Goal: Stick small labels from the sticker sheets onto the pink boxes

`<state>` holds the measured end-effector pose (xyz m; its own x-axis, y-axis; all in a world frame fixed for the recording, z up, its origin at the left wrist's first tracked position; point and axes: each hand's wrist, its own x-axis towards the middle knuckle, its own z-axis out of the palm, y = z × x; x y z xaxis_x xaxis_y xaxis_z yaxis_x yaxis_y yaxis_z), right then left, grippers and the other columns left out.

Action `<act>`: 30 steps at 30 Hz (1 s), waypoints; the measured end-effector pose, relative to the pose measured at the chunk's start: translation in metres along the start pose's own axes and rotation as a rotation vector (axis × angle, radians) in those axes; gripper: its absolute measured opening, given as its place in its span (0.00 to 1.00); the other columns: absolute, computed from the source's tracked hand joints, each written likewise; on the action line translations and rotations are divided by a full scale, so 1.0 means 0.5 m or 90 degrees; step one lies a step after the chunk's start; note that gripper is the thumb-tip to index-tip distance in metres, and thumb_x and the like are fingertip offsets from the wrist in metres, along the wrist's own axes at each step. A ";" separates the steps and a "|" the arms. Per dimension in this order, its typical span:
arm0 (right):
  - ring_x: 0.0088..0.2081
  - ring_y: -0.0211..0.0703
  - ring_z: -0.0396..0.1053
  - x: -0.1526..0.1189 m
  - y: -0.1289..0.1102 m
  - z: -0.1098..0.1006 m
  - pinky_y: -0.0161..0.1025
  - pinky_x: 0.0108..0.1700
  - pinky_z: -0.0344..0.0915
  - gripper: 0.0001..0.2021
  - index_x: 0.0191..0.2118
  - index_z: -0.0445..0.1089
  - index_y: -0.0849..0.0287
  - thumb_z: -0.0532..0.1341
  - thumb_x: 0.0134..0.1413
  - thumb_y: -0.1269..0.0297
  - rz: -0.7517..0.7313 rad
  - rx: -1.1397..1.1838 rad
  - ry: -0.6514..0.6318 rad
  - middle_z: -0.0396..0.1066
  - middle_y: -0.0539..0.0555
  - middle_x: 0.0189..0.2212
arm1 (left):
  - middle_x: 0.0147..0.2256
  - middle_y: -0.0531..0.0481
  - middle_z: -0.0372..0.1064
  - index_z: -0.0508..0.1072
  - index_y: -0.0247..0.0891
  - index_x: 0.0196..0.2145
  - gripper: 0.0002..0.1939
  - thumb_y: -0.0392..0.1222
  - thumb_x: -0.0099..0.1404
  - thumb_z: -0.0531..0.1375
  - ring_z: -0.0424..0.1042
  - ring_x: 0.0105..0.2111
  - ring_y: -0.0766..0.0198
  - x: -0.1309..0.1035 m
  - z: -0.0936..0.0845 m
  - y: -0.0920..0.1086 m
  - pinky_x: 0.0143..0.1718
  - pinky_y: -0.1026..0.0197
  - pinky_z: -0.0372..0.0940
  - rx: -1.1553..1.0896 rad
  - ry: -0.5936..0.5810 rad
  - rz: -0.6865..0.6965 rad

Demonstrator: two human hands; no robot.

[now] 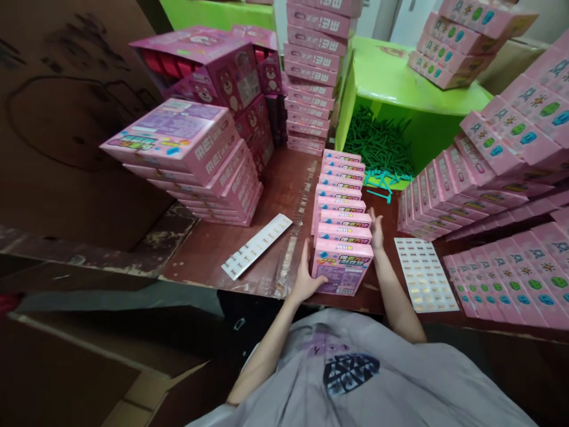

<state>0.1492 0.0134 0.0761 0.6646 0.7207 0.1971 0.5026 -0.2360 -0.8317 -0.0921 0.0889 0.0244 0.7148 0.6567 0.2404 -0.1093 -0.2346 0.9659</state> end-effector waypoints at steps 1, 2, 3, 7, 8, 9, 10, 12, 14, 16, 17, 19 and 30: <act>0.62 0.48 0.63 -0.015 0.008 -0.008 0.55 0.58 0.65 0.41 0.68 0.53 0.49 0.26 0.60 0.38 0.043 0.054 0.040 0.64 0.57 0.60 | 0.69 0.34 0.41 0.43 0.38 0.70 0.51 0.69 0.60 0.56 0.48 0.68 0.47 -0.004 -0.013 0.001 0.65 0.46 0.53 0.002 0.039 0.032; 0.63 0.48 0.61 -0.033 0.015 -0.017 0.55 0.60 0.63 0.41 0.68 0.52 0.52 0.27 0.59 0.37 0.092 0.119 0.090 0.61 0.59 0.62 | 0.68 0.35 0.46 0.48 0.38 0.68 0.44 0.67 0.64 0.51 0.51 0.67 0.48 -0.007 -0.032 0.002 0.65 0.47 0.55 0.028 0.097 0.052; 0.65 0.48 0.58 -0.054 0.020 -0.027 0.54 0.62 0.60 0.41 0.68 0.51 0.54 0.29 0.59 0.37 0.137 0.181 0.140 0.57 0.60 0.65 | 0.66 0.35 0.53 0.54 0.38 0.66 0.37 0.64 0.67 0.49 0.56 0.65 0.50 -0.009 -0.059 0.001 0.64 0.48 0.56 0.081 0.175 0.056; 0.67 0.46 0.56 -0.139 0.021 -0.071 0.52 0.68 0.51 0.36 0.67 0.54 0.58 0.38 0.61 0.42 0.164 0.284 0.325 0.54 0.61 0.67 | 0.58 0.34 0.63 0.66 0.33 0.56 0.26 0.52 0.67 0.55 0.60 0.61 0.47 -0.010 -0.210 -0.011 0.63 0.43 0.52 0.445 0.491 -0.079; 0.65 0.47 0.58 -0.154 0.016 -0.080 0.53 0.68 0.51 0.34 0.65 0.56 0.59 0.40 0.61 0.44 0.148 0.284 0.369 0.57 0.61 0.65 | 0.61 0.31 0.59 0.66 0.31 0.57 0.28 0.51 0.65 0.57 0.56 0.62 0.43 -0.012 -0.246 -0.017 0.63 0.39 0.50 0.516 0.516 -0.146; 0.64 0.48 0.61 -0.166 0.008 -0.086 0.55 0.68 0.52 0.33 0.63 0.60 0.59 0.43 0.60 0.46 0.134 0.287 0.408 0.61 0.61 0.63 | 0.63 0.28 0.55 0.65 0.29 0.57 0.30 0.51 0.63 0.59 0.53 0.63 0.38 -0.014 -0.276 -0.022 0.62 0.35 0.48 0.566 0.519 -0.212; 0.62 0.49 0.64 -0.173 -0.001 -0.091 0.56 0.67 0.54 0.31 0.61 0.63 0.59 0.44 0.59 0.47 0.124 0.284 0.442 0.64 0.61 0.60 | 0.64 0.27 0.53 0.66 0.29 0.56 0.31 0.50 0.61 0.61 0.51 0.64 0.34 -0.017 -0.299 -0.026 0.61 0.32 0.47 0.595 0.506 -0.263; 0.60 0.51 0.67 -0.178 -0.027 -0.093 0.58 0.65 0.58 0.28 0.58 0.66 0.58 0.46 0.58 0.50 0.102 0.257 0.477 0.67 0.60 0.58 | 0.62 0.29 0.57 0.72 0.31 0.49 0.25 0.48 0.57 0.64 0.53 0.62 0.34 -0.022 -0.322 -0.028 0.60 0.32 0.49 0.573 0.490 -0.292; 0.58 0.53 0.68 -0.176 -0.062 -0.086 0.60 0.63 0.61 0.26 0.56 0.68 0.58 0.49 0.56 0.53 0.051 0.201 0.503 0.70 0.59 0.55 | 0.51 0.35 0.70 0.74 0.34 0.40 0.15 0.45 0.57 0.63 0.66 0.55 0.44 -0.026 -0.321 -0.015 0.56 0.42 0.60 0.501 0.497 -0.255; 0.55 0.55 0.71 -0.177 -0.109 -0.075 0.60 0.60 0.65 0.24 0.53 0.69 0.57 0.54 0.53 0.55 -0.026 0.121 0.514 0.72 0.59 0.52 | 0.37 0.44 0.75 0.74 0.35 0.34 0.10 0.44 0.59 0.62 0.74 0.40 0.56 -0.031 -0.309 0.020 0.46 0.54 0.68 0.431 0.539 -0.205; 0.53 0.55 0.72 -0.180 -0.137 -0.069 0.61 0.59 0.66 0.22 0.52 0.70 0.57 0.56 0.52 0.56 -0.064 0.069 0.502 0.73 0.58 0.50 | 0.33 0.47 0.75 0.74 0.36 0.34 0.09 0.45 0.60 0.62 0.75 0.35 0.60 -0.035 -0.302 0.048 0.41 0.58 0.69 0.408 0.565 -0.166; 0.50 0.55 0.73 -0.193 -0.201 -0.058 0.60 0.56 0.69 0.19 0.49 0.71 0.55 0.58 0.52 0.55 -0.137 -0.059 0.423 0.75 0.58 0.46 | 0.31 0.50 0.75 0.76 0.36 0.34 0.09 0.45 0.59 0.64 0.74 0.31 0.63 -0.046 -0.291 0.119 0.37 0.62 0.69 0.379 0.621 -0.036; 0.45 0.46 0.73 -0.167 -0.519 -0.006 0.48 0.60 0.64 0.14 0.51 0.74 0.53 0.57 0.62 0.63 -0.628 -0.237 -0.113 0.78 0.50 0.42 | 0.30 0.56 0.75 0.70 0.47 0.58 0.38 0.24 0.52 0.69 0.72 0.28 0.71 -0.070 -0.231 0.398 0.28 0.68 0.69 0.203 0.400 0.370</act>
<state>-0.0352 0.0123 0.2770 -0.2023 0.7797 0.5925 0.9316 0.3399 -0.1292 -0.2184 0.1022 0.2192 0.0893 0.6202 0.7794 -0.0717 -0.7765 0.6261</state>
